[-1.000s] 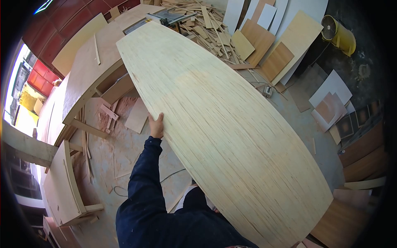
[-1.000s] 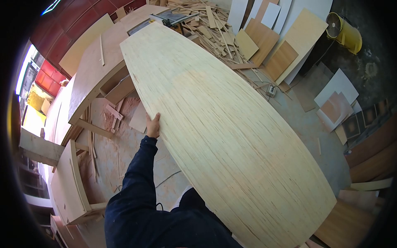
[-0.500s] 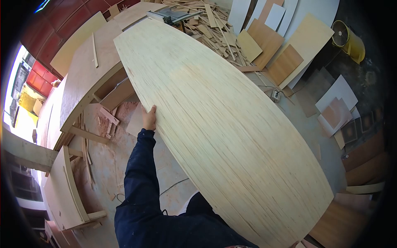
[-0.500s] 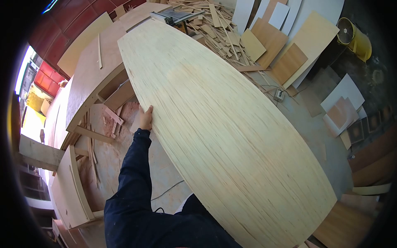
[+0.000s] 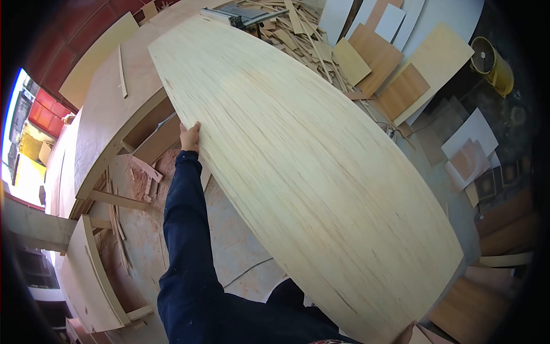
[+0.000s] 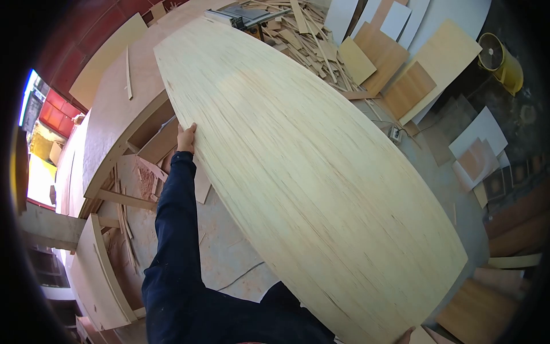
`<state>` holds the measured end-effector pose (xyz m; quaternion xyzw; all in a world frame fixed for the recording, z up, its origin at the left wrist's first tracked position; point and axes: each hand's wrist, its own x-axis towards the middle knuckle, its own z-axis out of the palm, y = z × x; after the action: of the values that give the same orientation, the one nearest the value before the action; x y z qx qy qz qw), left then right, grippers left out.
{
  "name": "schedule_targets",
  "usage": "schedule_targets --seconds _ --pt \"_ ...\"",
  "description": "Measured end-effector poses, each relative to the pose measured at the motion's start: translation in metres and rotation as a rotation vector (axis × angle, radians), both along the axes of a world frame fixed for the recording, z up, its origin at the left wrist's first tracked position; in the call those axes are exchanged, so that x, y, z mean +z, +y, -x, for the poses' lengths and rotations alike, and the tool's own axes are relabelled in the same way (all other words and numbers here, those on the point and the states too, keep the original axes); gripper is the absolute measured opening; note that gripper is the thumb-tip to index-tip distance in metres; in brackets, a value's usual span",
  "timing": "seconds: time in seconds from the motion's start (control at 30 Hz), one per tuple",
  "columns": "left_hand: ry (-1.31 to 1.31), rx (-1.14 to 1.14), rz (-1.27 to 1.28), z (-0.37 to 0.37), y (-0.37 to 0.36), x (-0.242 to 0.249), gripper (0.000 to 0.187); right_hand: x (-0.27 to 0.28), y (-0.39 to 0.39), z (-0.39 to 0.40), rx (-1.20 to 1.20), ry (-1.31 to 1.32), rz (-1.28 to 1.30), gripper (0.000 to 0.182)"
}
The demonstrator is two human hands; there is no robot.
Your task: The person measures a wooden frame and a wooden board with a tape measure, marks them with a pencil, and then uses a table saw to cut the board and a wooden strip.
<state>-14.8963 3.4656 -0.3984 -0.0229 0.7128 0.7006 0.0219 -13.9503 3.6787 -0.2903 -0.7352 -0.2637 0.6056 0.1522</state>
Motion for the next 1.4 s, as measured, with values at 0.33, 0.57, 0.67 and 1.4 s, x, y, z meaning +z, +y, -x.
schedule_targets --seconds 0.33,0.57,0.67,1.4 --pt "0.033 -0.063 -0.261 -0.232 0.019 0.006 0.066 -0.019 0.0 0.003 0.011 0.056 0.122 0.083" --pt "0.003 -0.096 0.051 -0.432 0.051 0.024 0.096 -0.019 -0.025 0.002 0.445 -0.136 -0.447 0.07" --pt "0.014 -0.106 0.064 -0.423 0.05 0.014 0.097 0.008 -0.032 0.037 0.399 -0.166 -0.492 0.07" --pt "0.137 -0.139 0.035 -0.1 0.013 0.006 0.086 -0.058 -0.058 0.304 0.108 0.298 -0.389 0.051"
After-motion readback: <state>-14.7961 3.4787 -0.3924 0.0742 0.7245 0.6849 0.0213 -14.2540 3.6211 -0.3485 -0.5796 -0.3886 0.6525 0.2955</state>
